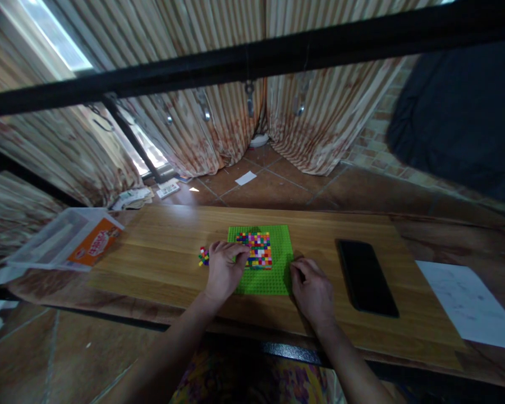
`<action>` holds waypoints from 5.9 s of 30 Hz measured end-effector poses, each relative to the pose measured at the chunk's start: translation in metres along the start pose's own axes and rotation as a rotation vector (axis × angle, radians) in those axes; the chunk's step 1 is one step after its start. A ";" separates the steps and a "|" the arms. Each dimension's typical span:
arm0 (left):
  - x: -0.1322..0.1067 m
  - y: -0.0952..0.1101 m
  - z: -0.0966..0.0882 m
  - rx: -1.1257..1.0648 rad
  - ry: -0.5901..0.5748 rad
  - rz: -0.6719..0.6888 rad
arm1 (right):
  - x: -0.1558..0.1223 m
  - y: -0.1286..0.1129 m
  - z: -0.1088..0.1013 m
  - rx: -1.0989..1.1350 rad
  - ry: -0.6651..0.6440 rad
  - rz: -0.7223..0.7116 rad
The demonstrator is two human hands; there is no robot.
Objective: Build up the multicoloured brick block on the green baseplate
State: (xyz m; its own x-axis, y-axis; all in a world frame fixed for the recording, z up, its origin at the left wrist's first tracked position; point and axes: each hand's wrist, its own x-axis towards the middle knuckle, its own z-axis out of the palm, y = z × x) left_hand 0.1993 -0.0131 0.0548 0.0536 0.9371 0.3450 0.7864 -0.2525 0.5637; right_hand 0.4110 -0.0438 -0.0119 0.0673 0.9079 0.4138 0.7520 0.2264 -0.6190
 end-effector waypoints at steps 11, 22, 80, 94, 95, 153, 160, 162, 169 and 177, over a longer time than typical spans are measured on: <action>-0.004 0.000 -0.001 0.229 -0.013 0.229 | 0.000 0.000 0.000 -0.011 -0.003 -0.003; -0.010 0.005 -0.007 0.394 -0.139 0.357 | -0.001 0.002 0.002 -0.014 -0.015 -0.001; -0.049 -0.086 -0.059 -0.004 -0.055 -0.414 | -0.002 0.008 0.001 -0.019 0.019 -0.048; -0.030 -0.077 -0.054 0.259 -0.239 -0.396 | -0.001 0.007 0.000 -0.045 0.018 -0.053; -0.030 -0.077 -0.054 0.279 -0.242 -0.396 | -0.001 0.007 0.001 -0.042 0.018 -0.051; 0.003 -0.005 -0.006 0.107 -0.107 0.078 | 0.000 0.001 0.000 -0.015 -0.002 -0.014; 0.001 -0.006 -0.005 0.231 -0.201 0.141 | 0.000 0.001 0.000 -0.008 -0.009 -0.014; 0.002 -0.005 -0.005 0.265 -0.222 0.142 | -0.001 0.001 0.000 -0.013 -0.005 -0.011; 0.000 -0.001 -0.007 0.285 -0.213 0.162 | -0.001 0.004 0.001 -0.036 -0.001 -0.035; -0.042 -0.041 -0.018 0.108 0.065 -0.095 | -0.002 0.013 0.004 -0.055 0.029 -0.070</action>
State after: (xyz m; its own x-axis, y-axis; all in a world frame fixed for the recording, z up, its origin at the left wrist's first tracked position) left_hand 0.1540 -0.0469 0.0305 -0.0615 0.9369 0.3442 0.8476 -0.1330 0.5136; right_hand 0.4185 -0.0416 -0.0234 0.0315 0.8798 0.4742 0.7905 0.2684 -0.5505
